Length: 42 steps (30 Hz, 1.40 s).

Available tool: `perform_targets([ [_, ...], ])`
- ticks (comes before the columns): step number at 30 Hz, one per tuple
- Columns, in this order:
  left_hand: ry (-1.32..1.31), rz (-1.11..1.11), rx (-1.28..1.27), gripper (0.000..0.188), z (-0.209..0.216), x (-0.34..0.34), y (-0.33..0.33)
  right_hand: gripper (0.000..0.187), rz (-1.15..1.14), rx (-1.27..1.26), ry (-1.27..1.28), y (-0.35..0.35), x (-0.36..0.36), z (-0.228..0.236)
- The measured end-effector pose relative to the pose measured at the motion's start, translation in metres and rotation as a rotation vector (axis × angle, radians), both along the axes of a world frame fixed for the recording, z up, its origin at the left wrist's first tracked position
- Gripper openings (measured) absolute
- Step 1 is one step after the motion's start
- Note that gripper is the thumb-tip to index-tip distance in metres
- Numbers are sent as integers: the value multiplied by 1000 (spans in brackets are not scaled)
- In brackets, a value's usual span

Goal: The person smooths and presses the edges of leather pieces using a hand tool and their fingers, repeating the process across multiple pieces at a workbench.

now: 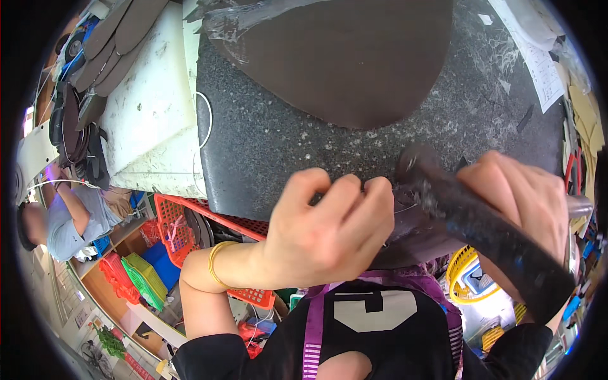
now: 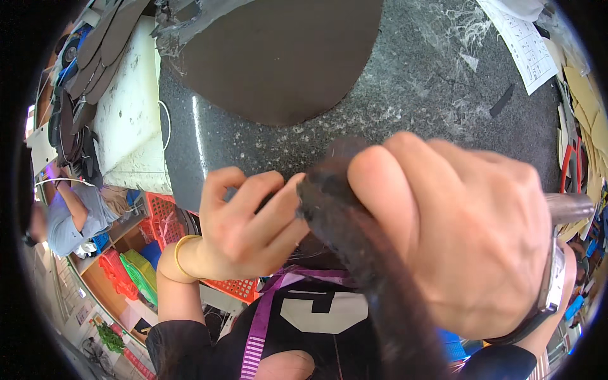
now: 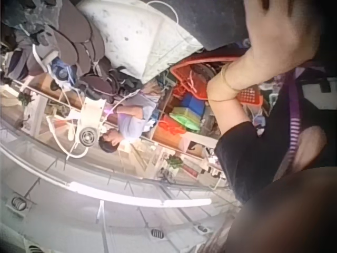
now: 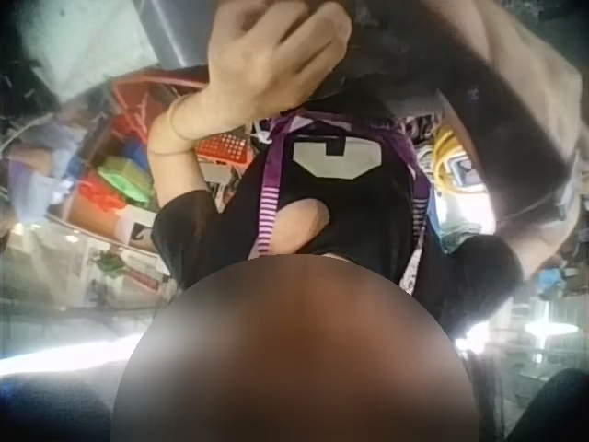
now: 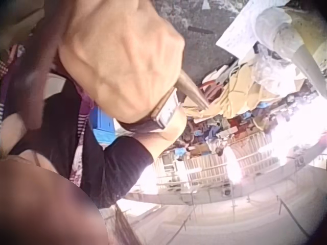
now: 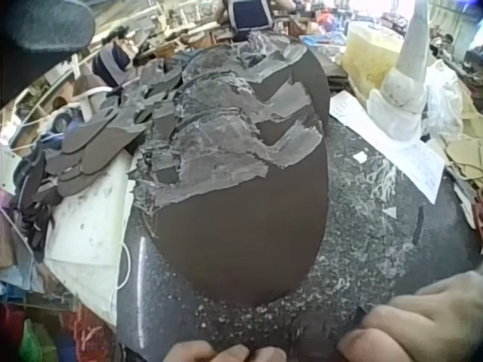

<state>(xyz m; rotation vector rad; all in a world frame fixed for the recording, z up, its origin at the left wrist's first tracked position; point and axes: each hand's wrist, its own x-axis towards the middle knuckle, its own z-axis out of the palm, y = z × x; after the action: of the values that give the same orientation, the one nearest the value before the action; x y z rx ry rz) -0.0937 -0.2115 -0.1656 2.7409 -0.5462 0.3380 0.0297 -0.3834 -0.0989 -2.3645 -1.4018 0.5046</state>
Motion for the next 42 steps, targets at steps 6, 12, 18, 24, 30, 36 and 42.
perform_targets([
  [6,87,190,-180,22,-10,-13,6,22,76,-67,71,1,-4,-3],
  [12,81,-33,-108,23,-17,24,7,18,63,31,114,-31,-9,-7],
  [18,199,-386,-364,25,-19,58,21,19,-203,-200,136,-45,-13,5],
  [24,158,-405,-273,27,-26,45,28,17,-114,-117,29,-28,3,-7],
  [30,160,-432,-159,24,-12,47,19,20,-76,-156,87,-31,-2,7],
  [36,183,-320,-8,22,-5,31,29,19,-1,-135,45,-11,3,-5],
  [42,217,-224,-53,17,0,25,37,23,32,-95,-24,6,6,-5],
])
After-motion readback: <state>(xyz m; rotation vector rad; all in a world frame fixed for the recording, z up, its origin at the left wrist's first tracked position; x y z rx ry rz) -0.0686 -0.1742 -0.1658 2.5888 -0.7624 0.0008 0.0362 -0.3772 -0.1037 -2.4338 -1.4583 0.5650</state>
